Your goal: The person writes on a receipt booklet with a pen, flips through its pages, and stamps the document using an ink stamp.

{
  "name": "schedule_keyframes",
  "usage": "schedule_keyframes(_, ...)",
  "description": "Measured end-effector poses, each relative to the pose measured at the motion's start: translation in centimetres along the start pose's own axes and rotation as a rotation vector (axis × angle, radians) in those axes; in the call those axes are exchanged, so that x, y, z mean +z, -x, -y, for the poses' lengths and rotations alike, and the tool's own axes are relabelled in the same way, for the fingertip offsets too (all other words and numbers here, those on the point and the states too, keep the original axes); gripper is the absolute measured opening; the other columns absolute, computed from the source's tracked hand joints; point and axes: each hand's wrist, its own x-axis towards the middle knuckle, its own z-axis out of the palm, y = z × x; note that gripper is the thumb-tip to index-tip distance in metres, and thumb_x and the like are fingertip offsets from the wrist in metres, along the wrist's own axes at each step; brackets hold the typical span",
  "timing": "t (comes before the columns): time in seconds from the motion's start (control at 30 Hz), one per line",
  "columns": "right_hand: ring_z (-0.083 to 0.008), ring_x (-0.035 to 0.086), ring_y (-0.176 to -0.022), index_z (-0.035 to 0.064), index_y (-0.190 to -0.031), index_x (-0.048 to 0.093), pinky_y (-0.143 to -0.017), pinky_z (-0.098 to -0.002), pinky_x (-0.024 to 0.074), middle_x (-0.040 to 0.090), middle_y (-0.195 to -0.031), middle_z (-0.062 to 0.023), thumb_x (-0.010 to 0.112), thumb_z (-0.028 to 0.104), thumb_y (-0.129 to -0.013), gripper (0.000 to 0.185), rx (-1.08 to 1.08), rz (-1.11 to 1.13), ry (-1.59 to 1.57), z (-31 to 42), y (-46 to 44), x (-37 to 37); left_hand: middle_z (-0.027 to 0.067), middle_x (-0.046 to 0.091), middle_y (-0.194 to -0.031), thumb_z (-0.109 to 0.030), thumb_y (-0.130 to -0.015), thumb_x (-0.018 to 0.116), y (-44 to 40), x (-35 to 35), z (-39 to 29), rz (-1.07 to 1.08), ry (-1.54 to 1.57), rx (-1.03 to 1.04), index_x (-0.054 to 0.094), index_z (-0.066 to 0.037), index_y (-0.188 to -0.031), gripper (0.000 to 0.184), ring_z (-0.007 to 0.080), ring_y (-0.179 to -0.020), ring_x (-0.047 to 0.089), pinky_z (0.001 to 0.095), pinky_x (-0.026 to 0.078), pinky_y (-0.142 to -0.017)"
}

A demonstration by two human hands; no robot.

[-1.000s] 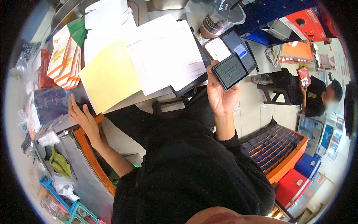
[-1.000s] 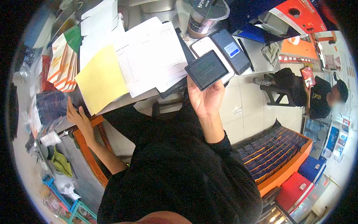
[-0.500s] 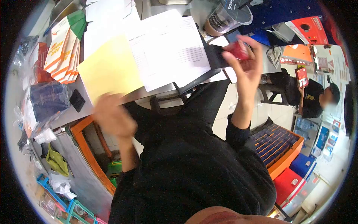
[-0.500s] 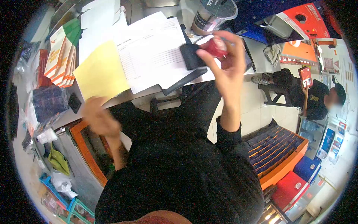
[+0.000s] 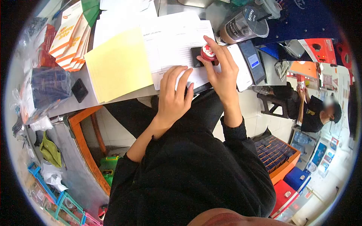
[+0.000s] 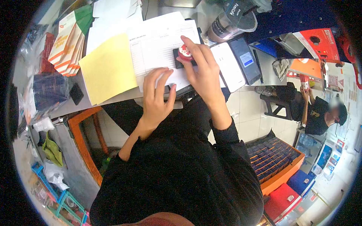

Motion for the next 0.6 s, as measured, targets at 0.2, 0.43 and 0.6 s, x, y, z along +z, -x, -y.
schedule_keyframes(0.2,-0.0258,0.064,-0.086,0.0062,-0.129,0.064,-0.076,-0.034,0.0526,0.065,-0.099,-0.0139,0.077,-0.004,-0.074,0.057,-0.003,-0.001,0.016,-0.1,0.4,-0.3,0.0199,0.052,-0.132,-0.01,-0.076,0.079,-2.1,0.3,0.7,0.022,0.097,-0.094,0.05,0.001,-0.136,0.068,0.0374,-0.122,0.05,0.0445,0.042,-0.105)
schedule_keyframes(0.43,-0.029,0.064,-0.086,0.0065,-0.129,0.063,-0.077,-0.0367,0.0529,0.064,-0.101,-0.0153,0.076,-0.004,-0.074,0.058,-0.011,0.006,0.001,0.0,0.4,-0.2,0.0193,0.056,-0.131,-0.011,-0.071,0.082,-4.4,0.3,1.9,0.12,0.167,-0.094,0.053,-0.002,-0.138,0.073,0.0362,-0.122,0.051,0.0438,0.042,-0.105)
schedule_keyframes(0.6,-0.0269,0.064,-0.085,0.0064,-0.128,0.064,-0.075,-0.0355,0.0531,0.064,-0.102,-0.0147,0.077,0.0,-0.076,0.055,0.019,0.02,-0.004,0.1,0.3,-0.4,0.0147,0.061,-0.126,-0.012,-0.071,0.082,-4.7,0.6,2.7,0.102,0.172,-0.075,0.061,-0.004,-0.13,0.063,0.0338,-0.118,0.054,0.043,0.045,-0.103)
